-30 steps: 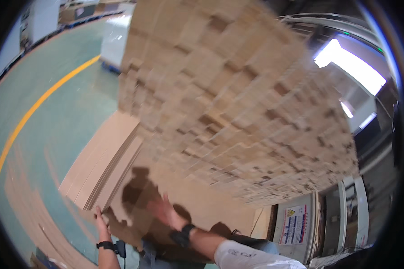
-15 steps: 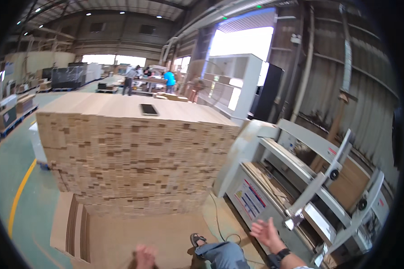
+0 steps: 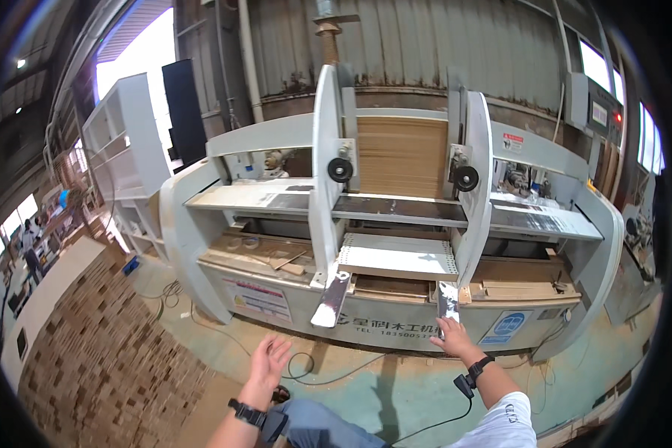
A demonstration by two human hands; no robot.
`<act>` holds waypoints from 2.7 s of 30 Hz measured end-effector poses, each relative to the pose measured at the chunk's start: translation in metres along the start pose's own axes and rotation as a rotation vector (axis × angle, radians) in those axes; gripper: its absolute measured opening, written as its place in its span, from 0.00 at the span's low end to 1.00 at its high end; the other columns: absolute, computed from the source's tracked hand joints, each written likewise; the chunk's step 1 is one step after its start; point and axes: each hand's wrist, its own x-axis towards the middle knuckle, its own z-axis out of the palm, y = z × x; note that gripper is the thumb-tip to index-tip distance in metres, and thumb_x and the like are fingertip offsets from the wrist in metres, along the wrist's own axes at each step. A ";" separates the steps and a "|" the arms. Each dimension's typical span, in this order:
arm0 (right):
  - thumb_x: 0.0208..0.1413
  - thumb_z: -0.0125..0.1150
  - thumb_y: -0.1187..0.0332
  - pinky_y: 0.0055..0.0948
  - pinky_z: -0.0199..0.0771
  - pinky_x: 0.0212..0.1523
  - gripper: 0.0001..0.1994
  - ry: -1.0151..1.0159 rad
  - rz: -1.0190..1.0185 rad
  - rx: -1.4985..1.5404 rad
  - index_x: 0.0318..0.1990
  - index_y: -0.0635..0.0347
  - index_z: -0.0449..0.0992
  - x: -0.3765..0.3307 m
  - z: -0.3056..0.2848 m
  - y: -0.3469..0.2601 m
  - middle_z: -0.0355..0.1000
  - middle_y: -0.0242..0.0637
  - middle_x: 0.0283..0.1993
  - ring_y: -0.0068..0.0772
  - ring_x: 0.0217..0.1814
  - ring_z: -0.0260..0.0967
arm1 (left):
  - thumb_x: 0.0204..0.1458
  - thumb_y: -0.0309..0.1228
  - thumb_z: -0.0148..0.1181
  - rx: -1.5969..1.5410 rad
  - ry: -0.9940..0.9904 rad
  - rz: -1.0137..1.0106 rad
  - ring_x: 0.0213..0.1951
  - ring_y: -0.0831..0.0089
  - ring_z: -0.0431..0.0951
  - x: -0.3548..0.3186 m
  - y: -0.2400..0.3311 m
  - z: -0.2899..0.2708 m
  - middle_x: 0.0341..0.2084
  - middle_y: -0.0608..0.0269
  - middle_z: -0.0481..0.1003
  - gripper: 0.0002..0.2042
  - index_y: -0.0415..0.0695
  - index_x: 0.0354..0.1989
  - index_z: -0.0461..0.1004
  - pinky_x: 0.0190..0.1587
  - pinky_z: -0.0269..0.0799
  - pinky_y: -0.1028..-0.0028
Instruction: Manually feeding wooden boards into an industrial machine for processing in a furniture manufacturing facility.
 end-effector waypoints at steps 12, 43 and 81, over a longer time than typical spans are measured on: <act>0.45 0.48 0.38 0.64 0.33 0.60 0.29 0.002 -0.395 -0.283 0.50 0.45 0.70 0.036 0.000 0.021 0.54 0.40 0.61 0.54 0.66 0.41 | 0.56 0.45 0.42 0.550 -0.218 0.192 0.52 0.70 0.65 0.267 -0.068 0.186 0.48 0.57 0.69 0.23 0.38 0.50 0.66 0.53 0.56 0.72; 0.48 0.47 0.40 0.62 0.36 0.60 0.27 -0.043 -0.325 -0.283 0.47 0.49 0.72 0.043 -0.008 0.016 0.54 0.39 0.61 0.50 0.66 0.42 | 0.28 0.53 0.67 1.787 -0.940 0.869 0.57 0.49 0.55 0.319 -0.116 0.238 0.54 0.41 0.57 0.46 0.34 0.55 0.58 0.59 0.52 0.61; 0.52 0.54 0.54 0.25 0.68 0.46 0.26 -1.306 0.182 1.581 0.54 0.58 0.62 -0.111 0.005 -0.058 0.67 0.30 0.50 0.21 0.44 0.66 | 0.52 0.35 0.46 1.800 -1.523 1.695 0.59 0.57 0.58 -0.047 -0.125 0.091 0.55 0.49 0.59 0.24 0.53 0.60 0.53 0.59 0.49 0.51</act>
